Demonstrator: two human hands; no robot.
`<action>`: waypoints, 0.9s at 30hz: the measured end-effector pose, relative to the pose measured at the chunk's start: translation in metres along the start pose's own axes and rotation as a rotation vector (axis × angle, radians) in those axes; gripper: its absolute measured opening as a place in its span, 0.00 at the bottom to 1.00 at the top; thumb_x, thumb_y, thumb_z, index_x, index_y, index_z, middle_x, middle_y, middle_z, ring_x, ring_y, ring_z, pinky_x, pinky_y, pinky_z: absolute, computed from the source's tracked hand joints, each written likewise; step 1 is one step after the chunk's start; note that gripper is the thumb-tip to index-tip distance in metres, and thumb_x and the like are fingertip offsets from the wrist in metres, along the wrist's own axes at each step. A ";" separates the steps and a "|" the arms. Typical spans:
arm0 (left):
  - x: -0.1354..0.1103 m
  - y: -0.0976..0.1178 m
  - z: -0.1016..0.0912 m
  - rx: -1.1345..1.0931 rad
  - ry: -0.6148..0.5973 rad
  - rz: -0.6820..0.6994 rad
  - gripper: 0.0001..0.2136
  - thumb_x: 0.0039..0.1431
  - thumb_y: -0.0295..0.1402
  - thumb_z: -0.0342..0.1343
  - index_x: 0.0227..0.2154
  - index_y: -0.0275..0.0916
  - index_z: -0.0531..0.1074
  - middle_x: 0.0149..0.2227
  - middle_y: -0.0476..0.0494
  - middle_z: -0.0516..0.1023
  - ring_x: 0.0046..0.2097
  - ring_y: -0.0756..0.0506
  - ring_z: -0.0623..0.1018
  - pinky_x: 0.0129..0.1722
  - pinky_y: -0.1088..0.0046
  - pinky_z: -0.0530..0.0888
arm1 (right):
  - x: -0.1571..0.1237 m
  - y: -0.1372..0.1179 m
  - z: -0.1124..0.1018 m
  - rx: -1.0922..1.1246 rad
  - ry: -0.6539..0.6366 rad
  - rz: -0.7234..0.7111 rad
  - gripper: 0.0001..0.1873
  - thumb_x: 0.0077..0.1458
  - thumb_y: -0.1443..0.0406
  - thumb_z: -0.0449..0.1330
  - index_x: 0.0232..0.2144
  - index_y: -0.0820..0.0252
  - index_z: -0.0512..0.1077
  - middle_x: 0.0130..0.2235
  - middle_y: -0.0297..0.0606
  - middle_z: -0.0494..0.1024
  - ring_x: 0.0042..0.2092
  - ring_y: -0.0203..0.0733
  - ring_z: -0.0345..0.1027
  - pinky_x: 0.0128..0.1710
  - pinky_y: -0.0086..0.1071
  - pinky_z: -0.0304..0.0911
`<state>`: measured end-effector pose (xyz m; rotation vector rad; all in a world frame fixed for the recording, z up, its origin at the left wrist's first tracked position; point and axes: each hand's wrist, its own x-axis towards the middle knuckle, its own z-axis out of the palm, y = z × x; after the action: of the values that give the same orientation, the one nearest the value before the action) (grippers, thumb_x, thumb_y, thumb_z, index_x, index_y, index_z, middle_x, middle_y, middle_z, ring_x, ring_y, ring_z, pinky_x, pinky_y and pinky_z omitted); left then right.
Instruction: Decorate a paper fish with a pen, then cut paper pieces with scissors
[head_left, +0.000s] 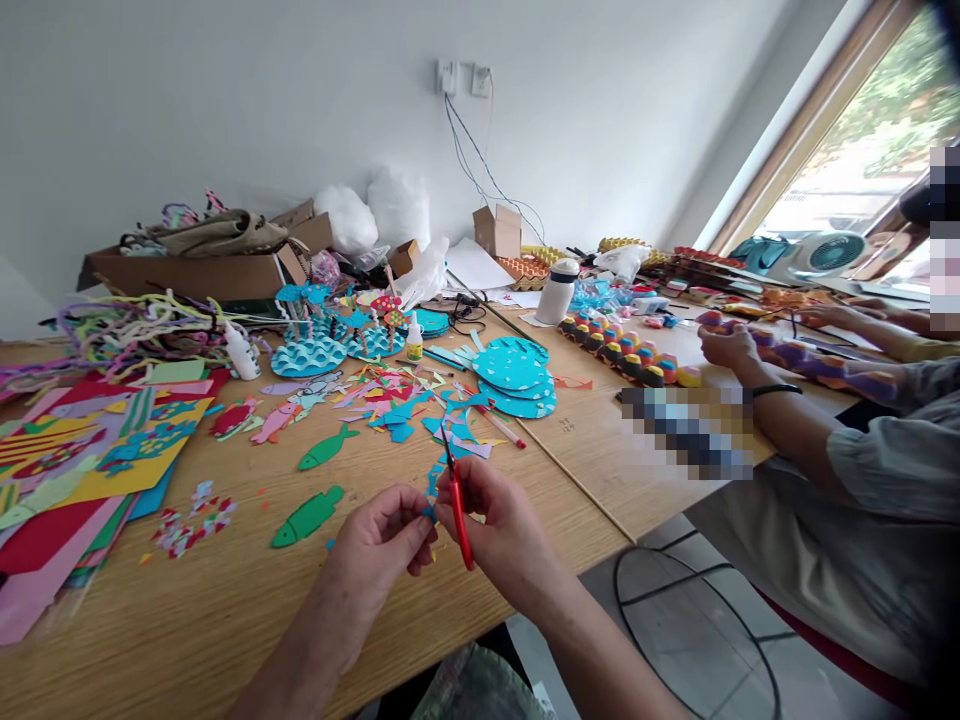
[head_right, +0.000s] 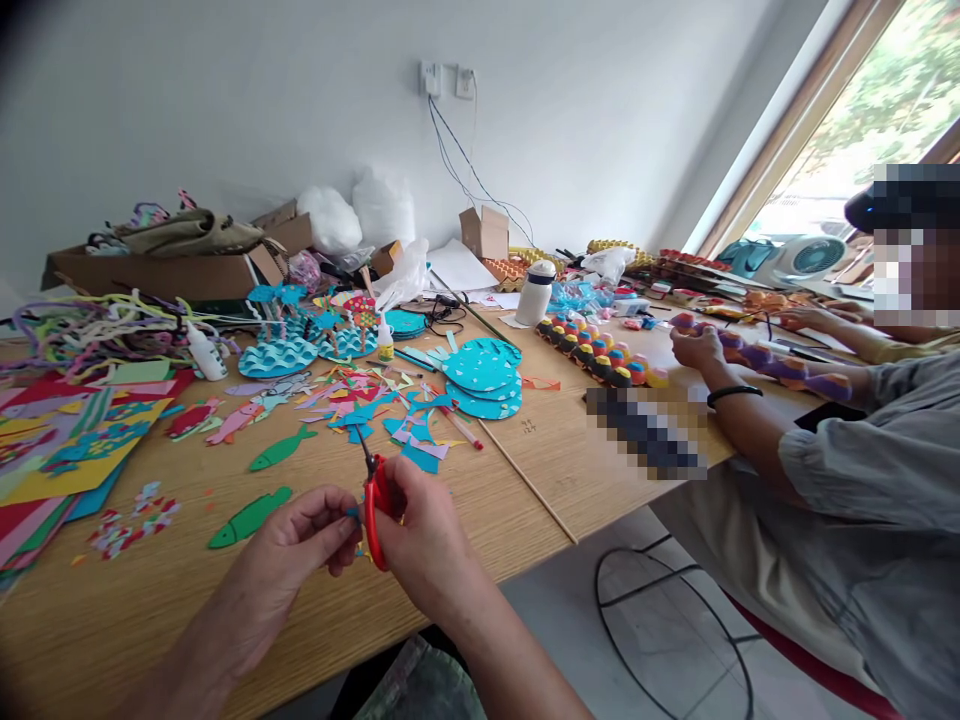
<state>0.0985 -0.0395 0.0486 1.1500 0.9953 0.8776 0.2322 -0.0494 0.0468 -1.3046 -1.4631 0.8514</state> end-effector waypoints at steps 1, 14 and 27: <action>0.000 -0.001 0.000 -0.005 -0.004 0.003 0.07 0.43 0.35 0.60 0.22 0.37 0.70 0.19 0.52 0.70 0.22 0.52 0.67 0.21 0.78 0.63 | 0.000 0.001 0.001 0.002 0.011 0.008 0.05 0.44 0.69 0.59 0.25 0.59 0.64 0.24 0.30 0.67 0.26 0.33 0.60 0.26 0.25 0.57; -0.007 0.010 -0.005 -0.187 0.033 0.020 0.06 0.45 0.34 0.61 0.24 0.38 0.70 0.21 0.51 0.71 0.26 0.51 0.69 0.27 0.77 0.68 | -0.030 -0.011 -0.013 -0.294 -0.171 0.026 0.10 0.50 0.65 0.54 0.21 0.59 0.58 0.21 0.27 0.58 0.24 0.31 0.50 0.23 0.25 0.48; -0.008 0.012 -0.002 -0.068 -0.039 0.024 0.05 0.46 0.33 0.57 0.23 0.37 0.71 0.19 0.51 0.68 0.23 0.51 0.66 0.24 0.76 0.64 | -0.030 -0.006 -0.011 -0.395 -0.178 -0.004 0.08 0.46 0.70 0.55 0.20 0.59 0.59 0.20 0.26 0.57 0.22 0.30 0.48 0.21 0.24 0.44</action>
<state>0.0932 -0.0443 0.0620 1.1192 0.9151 0.8988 0.2396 -0.0807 0.0497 -1.5422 -1.8407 0.7110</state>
